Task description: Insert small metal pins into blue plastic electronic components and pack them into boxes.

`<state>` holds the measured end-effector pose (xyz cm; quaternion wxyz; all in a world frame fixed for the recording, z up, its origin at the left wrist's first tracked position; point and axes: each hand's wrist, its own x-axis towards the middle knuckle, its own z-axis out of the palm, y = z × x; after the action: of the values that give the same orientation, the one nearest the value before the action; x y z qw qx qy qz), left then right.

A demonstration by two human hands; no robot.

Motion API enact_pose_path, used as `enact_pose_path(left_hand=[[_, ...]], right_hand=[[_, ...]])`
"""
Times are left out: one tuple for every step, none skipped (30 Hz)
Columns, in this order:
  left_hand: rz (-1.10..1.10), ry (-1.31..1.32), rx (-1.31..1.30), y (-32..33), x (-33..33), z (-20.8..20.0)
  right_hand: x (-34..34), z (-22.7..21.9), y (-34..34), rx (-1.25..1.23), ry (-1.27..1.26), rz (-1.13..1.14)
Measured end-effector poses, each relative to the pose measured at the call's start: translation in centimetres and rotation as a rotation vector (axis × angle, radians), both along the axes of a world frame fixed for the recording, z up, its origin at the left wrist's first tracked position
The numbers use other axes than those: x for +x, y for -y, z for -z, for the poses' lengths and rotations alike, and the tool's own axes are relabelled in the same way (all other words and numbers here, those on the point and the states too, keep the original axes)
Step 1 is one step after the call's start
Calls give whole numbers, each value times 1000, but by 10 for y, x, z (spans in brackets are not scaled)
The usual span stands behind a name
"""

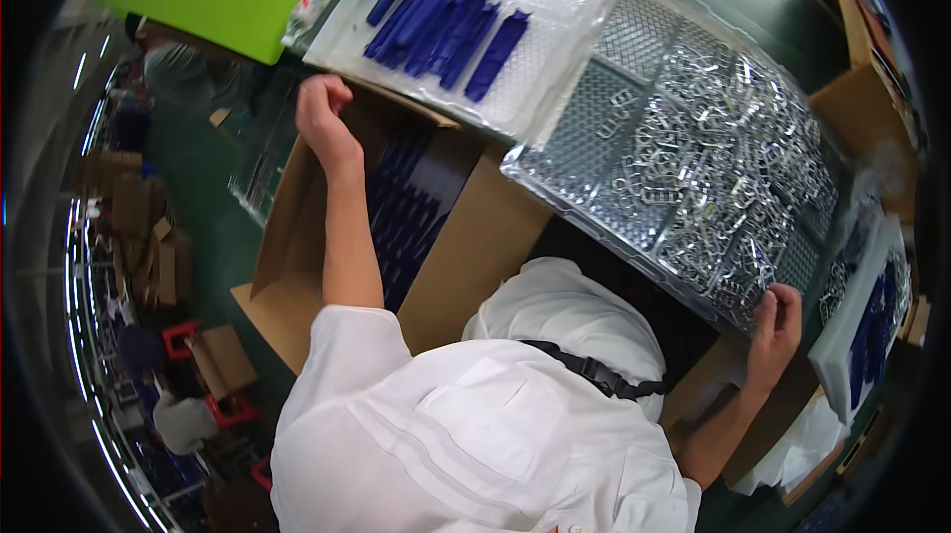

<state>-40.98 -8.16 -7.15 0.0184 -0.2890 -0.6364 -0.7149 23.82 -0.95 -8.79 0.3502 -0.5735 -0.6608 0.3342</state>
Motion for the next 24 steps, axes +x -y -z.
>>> enact_pose_path(left_hand=[[-4,-24,-177,33,-21,35],[53,-4,-203,60,-33,76],[-64,146,-462,75,-31,110],[-15,33,-632,114,-65,170],[-31,78,-810,121,-64,204],[-36,-65,-894,139,-71,241],[-38,-48,-897,146,-76,273],[-61,-173,-977,147,-78,304],[-53,-304,-1044,133,-76,327],[22,-252,-1173,122,-77,347],[-61,-362,-1336,117,-92,378],[-140,-510,-1489,117,-117,411],[-212,-1075,-1405,140,-167,427],[-165,-1166,-1272,124,-152,458],[-81,-1230,-1356,127,-174,460],[-276,-1551,-1034,133,-178,473],[-165,-1365,-1120,121,-192,469],[-121,-1211,-1252,114,-178,479],[-62,-1052,-1382,104,-164,491],[-52,-1063,-1375,104,-172,485],[-40,-889,-1515,107,-194,467],[-38,-705,-1642,108,-208,445],[-30,-711,-1635,108,-196,438],[15,-585,-1648,99,-173,441]], right_hand=[[2,2,1,-11,5,-18],[5,7,-3,12,47,-4],[6,9,-2,34,95,22],[-1,10,-4,9,120,72],[-2,8,-2,6,135,71],[-5,7,-6,-7,102,54],[-8,4,-11,-19,80,44],[-9,-4,-14,-62,120,57],[-9,-8,-11,-61,152,80],[-11,-13,-10,-61,107,81],[-12,-16,-10,-64,55,87],[-14,-17,-10,-74,109,109],[-20,-6,-16,-108,16,124],[-32,-21,-10,-119,31,162],[-34,-18,-17,-134,-40,113],[-48,-22,-19,-141,-36,145],[-48,-21,-18,-188,-121,196],[-51,-26,-16,-214,-142,208],[-60,-36,-12,-220,-145,259],[-59,-37,-13,-232,-168,267],[-56,-33,-14,-247,-209,266],[-51,-30,-17,-246,-235,263],[-49,-30,-16,-253,-224,270],[-49,-32,-13,-254,-184,282]])
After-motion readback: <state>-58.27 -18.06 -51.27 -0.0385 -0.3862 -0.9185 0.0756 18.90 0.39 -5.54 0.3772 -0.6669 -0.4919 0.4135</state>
